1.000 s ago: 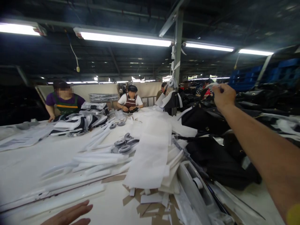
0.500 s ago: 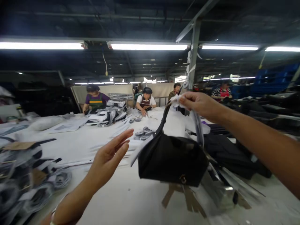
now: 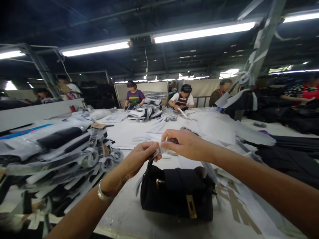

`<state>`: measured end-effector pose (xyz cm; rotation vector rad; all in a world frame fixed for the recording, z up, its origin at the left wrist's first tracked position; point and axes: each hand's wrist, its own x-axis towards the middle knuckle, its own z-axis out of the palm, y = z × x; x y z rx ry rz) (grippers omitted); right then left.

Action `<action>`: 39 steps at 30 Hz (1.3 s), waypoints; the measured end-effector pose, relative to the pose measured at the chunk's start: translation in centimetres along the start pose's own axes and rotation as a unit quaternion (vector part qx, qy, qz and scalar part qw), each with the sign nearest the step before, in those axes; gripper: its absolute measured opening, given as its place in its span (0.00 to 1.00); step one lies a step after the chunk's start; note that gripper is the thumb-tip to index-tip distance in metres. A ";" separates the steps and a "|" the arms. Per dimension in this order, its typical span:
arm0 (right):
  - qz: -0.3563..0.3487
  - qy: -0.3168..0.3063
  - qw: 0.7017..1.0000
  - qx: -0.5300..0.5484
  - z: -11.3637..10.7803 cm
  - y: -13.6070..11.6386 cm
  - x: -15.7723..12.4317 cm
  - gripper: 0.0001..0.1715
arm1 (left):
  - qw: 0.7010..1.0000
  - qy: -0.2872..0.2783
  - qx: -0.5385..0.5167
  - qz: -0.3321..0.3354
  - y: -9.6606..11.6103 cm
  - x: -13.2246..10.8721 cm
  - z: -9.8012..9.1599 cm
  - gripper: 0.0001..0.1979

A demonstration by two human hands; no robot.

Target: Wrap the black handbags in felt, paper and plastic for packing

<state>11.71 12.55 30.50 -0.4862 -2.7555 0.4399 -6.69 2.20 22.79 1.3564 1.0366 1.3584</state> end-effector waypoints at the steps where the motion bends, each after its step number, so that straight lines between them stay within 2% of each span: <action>1: 0.008 -0.001 1.000 0.006 0.4 -0.1 0.1 0.18 | 1.000 -0.001 -0.009 -0.007 -0.4 -0.3 -0.3 0.24; 5: 0.018 0.007 1.000 -0.008 1.9 -0.2 -0.2 0.18 | 0.998 0.022 -0.049 -0.017 -1.4 -1.3 -1.0 0.24; 8: -0.011 0.031 0.998 -0.052 3.0 -0.3 -0.6 0.22 | 0.998 0.045 -0.042 -0.007 -1.3 -1.7 -0.8 0.25; 11: -0.051 0.043 0.993 -0.099 3.4 -0.3 -0.8 0.21 | 0.998 0.050 -0.030 0.001 -1.3 -1.5 -0.7 0.27; 16: -0.082 0.059 0.986 -0.130 2.9 0.8 -1.6 0.24 | 0.999 0.043 -0.024 -0.017 -2.4 -1.4 -1.0 0.28; 18: -0.072 0.068 0.988 -0.115 2.5 1.3 -2.1 0.23 | 0.999 0.035 -0.025 -0.011 -2.7 -1.7 -1.2 0.26; 21: -0.042 0.095 0.990 -0.096 2.3 1.7 -2.8 0.22 | 0.999 -0.007 -0.036 -0.012 -2.6 -2.2 -1.5 0.24; 24: -0.021 0.130 0.985 -0.116 2.4 1.6 -3.2 0.21 | 0.998 -0.032 -0.048 -0.015 -2.1 -2.4 -1.6 0.23; 27: -0.064 0.136 0.977 -0.152 2.9 1.0 -2.9 0.24 | 0.998 -0.029 -0.055 -0.014 -1.8 -2.4 -1.4 0.28; 29: -0.109 0.105 0.973 -0.172 3.4 0.3 -2.5 0.28 | 0.998 -0.030 -0.056 -0.012 -1.7 -2.4 -1.1 0.32; 32: -0.146 0.037 0.968 -0.202 3.9 -0.4 -1.7 0.23 | 0.998 -0.027 -0.061 -0.008 -1.9 -2.5 -0.9 0.35; 34: -0.162 0.022 0.962 -0.220 3.9 -0.5 -1.4 0.20 | 0.997 -0.027 -0.069 -0.005 -2.2 -2.7 -1.0 0.35; 39: -0.189 0.093 0.945 -0.251 3.1 -0.1 -2.1 0.23 | 0.997 -0.039 -0.065 -0.003 -2.4 -2.9 -1.4 0.36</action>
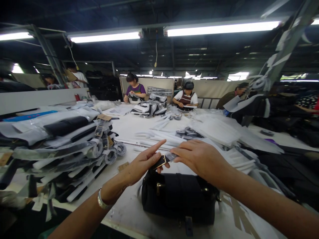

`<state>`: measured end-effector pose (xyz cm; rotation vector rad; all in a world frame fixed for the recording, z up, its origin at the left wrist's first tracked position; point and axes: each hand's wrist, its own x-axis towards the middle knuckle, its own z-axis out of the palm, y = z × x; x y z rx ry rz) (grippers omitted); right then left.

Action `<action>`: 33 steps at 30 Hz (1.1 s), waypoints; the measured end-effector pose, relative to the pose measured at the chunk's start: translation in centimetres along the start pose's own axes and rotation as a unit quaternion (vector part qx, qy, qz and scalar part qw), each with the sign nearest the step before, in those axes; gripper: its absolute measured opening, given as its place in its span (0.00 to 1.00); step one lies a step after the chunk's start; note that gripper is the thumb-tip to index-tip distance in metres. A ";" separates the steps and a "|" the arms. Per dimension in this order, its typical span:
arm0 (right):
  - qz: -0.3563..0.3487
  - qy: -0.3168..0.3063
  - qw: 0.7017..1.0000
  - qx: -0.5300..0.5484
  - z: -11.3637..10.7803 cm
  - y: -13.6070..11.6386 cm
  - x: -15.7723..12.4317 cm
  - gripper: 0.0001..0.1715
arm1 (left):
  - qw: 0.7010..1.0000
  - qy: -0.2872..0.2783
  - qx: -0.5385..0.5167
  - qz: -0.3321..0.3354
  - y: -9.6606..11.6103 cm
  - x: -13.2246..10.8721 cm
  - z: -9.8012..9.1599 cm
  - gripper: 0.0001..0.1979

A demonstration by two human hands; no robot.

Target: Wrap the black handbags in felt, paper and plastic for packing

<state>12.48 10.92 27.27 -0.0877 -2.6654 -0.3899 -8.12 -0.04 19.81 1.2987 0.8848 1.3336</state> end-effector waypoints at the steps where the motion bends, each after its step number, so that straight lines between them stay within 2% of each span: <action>1: 0.004 0.013 1.000 -0.001 -0.1 0.0 -0.2 0.24 | 1.000 -0.003 0.003 -0.001 0.1 0.0 0.0 0.36; 5: 0.022 0.048 0.998 0.017 -0.1 -0.4 -0.8 0.22 | 1.000 -0.014 0.010 -0.006 0.5 0.0 0.1 0.34; 11: 0.021 0.090 0.996 -0.014 0.7 -1.3 -0.9 0.19 | 0.999 0.017 0.041 -0.008 0.4 0.1 0.5 0.33; 16: 0.007 0.118 0.992 -0.043 1.1 -1.9 -1.0 0.18 | 1.000 0.021 0.019 -0.001 0.1 0.1 0.7 0.35; 19: -0.004 0.109 0.993 -0.054 1.4 -2.2 -1.1 0.17 | 0.999 0.035 0.025 -0.001 0.0 0.1 0.8 0.33; 22: -0.020 0.095 0.993 -0.063 2.0 -2.5 -1.1 0.15 | 0.997 0.061 0.042 0.024 0.0 0.1 1.0 0.28; 24: -0.024 0.091 0.994 -0.063 2.4 -2.6 -1.0 0.16 | 0.997 0.068 0.016 0.035 -0.1 0.2 1.0 0.26; 29: -0.014 0.043 0.997 -0.068 2.5 -1.9 -1.5 0.23 | 0.999 0.040 -0.005 0.014 -0.6 -0.1 0.7 0.26; 33: 0.026 0.012 0.994 -0.106 1.9 -0.5 -2.7 0.27 | 0.996 0.084 0.005 -0.006 -0.8 -0.8 0.0 0.20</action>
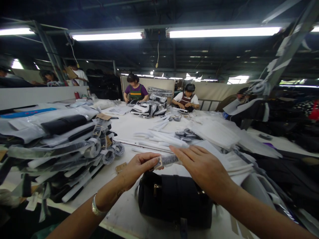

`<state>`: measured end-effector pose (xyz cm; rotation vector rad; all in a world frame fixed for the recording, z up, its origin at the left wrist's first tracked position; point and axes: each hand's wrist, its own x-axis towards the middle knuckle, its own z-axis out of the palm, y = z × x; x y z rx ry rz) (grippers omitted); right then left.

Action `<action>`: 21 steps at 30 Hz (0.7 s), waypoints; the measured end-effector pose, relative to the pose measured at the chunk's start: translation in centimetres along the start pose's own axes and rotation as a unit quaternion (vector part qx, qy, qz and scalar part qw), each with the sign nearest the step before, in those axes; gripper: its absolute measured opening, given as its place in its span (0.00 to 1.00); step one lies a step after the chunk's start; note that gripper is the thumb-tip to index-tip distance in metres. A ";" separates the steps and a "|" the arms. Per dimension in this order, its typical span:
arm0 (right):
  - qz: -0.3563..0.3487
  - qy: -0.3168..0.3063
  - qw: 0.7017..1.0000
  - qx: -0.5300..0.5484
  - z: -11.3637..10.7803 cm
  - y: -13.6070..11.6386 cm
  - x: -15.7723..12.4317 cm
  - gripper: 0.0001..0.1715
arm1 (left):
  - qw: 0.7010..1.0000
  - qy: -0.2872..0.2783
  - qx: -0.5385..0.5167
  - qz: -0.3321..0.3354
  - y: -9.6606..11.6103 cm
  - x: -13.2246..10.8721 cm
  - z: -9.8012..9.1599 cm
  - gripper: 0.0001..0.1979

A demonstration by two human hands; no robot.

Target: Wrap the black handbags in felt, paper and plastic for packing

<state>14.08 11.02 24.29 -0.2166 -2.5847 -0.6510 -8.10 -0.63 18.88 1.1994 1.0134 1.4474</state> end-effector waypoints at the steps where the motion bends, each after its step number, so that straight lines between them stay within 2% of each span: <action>1: 0.013 -0.004 1.000 -0.003 -0.1 0.4 -0.3 0.29 | 1.000 0.010 0.008 -0.001 -0.1 -0.2 -0.2 0.19; 6: 0.119 -0.015 0.992 0.030 -0.4 1.9 -1.9 0.39 | 0.995 0.032 0.096 0.003 -2.1 -1.0 -1.8 0.19; 9: 0.191 -0.032 0.976 0.096 -0.6 2.3 -2.9 0.37 | 0.982 0.052 0.180 -0.002 -3.4 -1.2 -3.1 0.22; 12: 0.234 -0.049 0.958 0.156 -0.5 2.4 -3.9 0.34 | 0.968 0.097 0.229 0.013 -3.0 -1.0 -3.7 0.22; 14: 0.246 -0.047 0.950 0.184 -0.2 2.3 -4.2 0.32 | 0.954 0.141 0.259 0.052 -1.7 -0.7 -2.9 0.21; 16: 0.251 -0.032 0.945 0.209 0.1 2.0 -4.1 0.27 | 0.934 0.148 0.301 0.121 0.0 -0.1 -1.1 0.23; 18: 0.247 -0.012 0.941 0.230 0.5 1.6 -3.8 0.26 | 0.911 0.090 0.359 0.180 1.1 0.6 1.0 0.29; 19: 0.245 -0.003 0.940 0.237 0.7 1.5 -3.8 0.26 | 0.898 0.062 0.392 0.189 1.2 1.0 1.8 0.32; 21: 0.254 0.013 0.937 0.241 1.1 1.6 -4.2 0.27 | 0.882 0.039 0.435 0.179 0.7 1.8 2.4 0.32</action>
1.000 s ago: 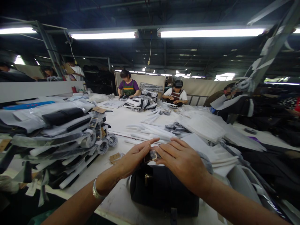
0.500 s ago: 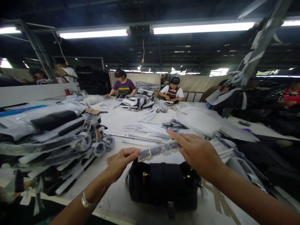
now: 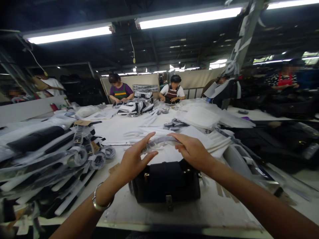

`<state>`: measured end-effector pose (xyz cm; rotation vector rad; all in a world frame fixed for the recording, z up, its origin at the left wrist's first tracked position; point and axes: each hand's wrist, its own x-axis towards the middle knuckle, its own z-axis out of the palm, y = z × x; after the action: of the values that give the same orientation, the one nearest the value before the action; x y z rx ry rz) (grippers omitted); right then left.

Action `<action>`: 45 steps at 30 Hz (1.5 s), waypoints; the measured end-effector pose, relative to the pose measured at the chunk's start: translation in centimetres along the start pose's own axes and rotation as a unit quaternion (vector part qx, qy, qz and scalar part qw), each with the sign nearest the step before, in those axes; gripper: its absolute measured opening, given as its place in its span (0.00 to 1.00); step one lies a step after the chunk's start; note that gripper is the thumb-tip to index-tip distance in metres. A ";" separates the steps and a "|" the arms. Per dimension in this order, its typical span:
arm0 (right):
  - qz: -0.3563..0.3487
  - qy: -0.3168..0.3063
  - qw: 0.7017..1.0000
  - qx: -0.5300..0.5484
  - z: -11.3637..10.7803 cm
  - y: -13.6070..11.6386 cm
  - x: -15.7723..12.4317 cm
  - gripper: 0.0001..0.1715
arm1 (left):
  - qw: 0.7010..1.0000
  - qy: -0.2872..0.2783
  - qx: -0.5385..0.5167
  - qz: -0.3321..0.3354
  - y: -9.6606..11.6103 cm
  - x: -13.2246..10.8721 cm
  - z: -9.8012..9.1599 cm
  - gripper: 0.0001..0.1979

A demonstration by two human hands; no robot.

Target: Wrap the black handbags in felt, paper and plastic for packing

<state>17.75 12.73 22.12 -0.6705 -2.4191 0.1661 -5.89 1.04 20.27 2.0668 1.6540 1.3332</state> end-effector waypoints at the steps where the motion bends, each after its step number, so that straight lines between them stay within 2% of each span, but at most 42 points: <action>1: 0.015 0.009 1.000 0.002 0.1 0.5 -0.4 0.26 | 1.000 0.000 0.002 -0.015 -0.6 0.0 0.4 0.29; 3: 0.062 0.021 0.998 0.011 0.3 2.0 -1.6 0.22 | 0.997 0.023 -0.035 -0.060 -2.7 -0.4 0.8 0.24; 5: 0.117 0.016 0.992 0.037 0.8 4.0 -3.5 0.20 | 0.988 0.074 -0.070 -0.114 -4.9 -1.5 0.8 0.21; 7: 0.150 -0.006 0.985 0.085 1.7 5.9 -5.9 0.25 | 0.978 0.108 -0.083 -0.156 -6.4 -2.8 0.9 0.22; 10: 0.166 -0.049 0.971 0.166 3.7 7.3 -9.4 0.41 | 0.970 0.109 -0.106 -0.190 -7.1 -4.8 1.7 0.27; 11: 0.178 -0.060 0.966 0.176 4.4 7.3 -10.3 0.44 | 0.967 0.102 -0.119 -0.200 -7.0 -5.3 2.2 0.28; 13: 0.220 -0.072 0.958 0.168 5.6 7.0 -11.4 0.43 | 0.960 0.083 -0.147 -0.225 -6.7 -5.9 3.2 0.31; 17: 0.280 -0.048 0.950 0.127 6.4 6.4 -10.6 0.36 | 0.940 0.063 -0.181 -0.283 -6.3 -5.0 3.8 0.37; 21: 0.299 -0.046 0.947 0.107 5.8 6.1 -9.4 0.32 | 0.924 0.012 -0.184 -0.335 -6.9 -3.6 2.6 0.41; 24: 0.310 -0.065 0.945 0.082 5.5 5.5 -9.7 0.31 | 0.922 -0.018 -0.148 -0.356 -7.9 -4.1 2.3 0.39; 26: 0.316 -0.072 0.943 0.072 5.7 4.9 -10.3 0.32 | 0.929 -0.002 -0.104 -0.355 -8.5 -4.8 2.5 0.37; 28: 0.319 -0.063 0.942 0.088 6.1 4.5 -10.9 0.33 | 0.938 0.037 -0.060 -0.340 -8.6 -5.4 3.0 0.37; 30: 0.323 -0.050 0.938 0.113 6.5 4.3 -11.2 0.33 | 0.957 0.060 -0.012 -0.285 -8.1 -5.5 3.4 0.38; 31: 0.326 -0.045 0.937 0.122 6.7 4.3 -11.2 0.33 | 0.970 0.044 0.016 -0.240 -7.7 -5.3 3.7 0.35; 33: 0.327 -0.043 0.936 0.123 7.2 4.7 -11.0 0.33 | 0.986 -0.031 0.065 -0.151 -7.1 -4.6 4.3 0.26; 35: 0.317 -0.055 0.940 0.110 7.7 5.3 -10.8 0.34 | 0.983 -0.120 0.092 -0.108 -7.1 -3.4 5.1 0.20; 38: 0.277 -0.085 0.954 0.074 8.5 6.5 -10.6 0.35 | 0.963 -0.206 0.110 -0.131 -8.8 -1.1 6.7 0.17; 40: 0.265 -0.085 0.959 0.043 8.7 7.0 -10.7 0.31 | 0.945 -0.259 0.128 -0.152 -10.7 0.5 8.1 0.17; 42: 0.253 -0.044 0.966 0.011 8.6 6.6 -10.6 0.24 | 0.928 -0.301 0.139 -0.171 -12.5 2.0 9.5 0.17; 45: 0.166 0.030 0.986 -0.005 8.0 4.3 -9.7 0.21 | 0.910 -0.338 0.140 -0.194 -14.6 3.5 11.4 0.17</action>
<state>21.42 11.90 9.44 -1.0655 -2.2366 0.2656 -7.86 13.61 6.39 1.8650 1.8263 0.2107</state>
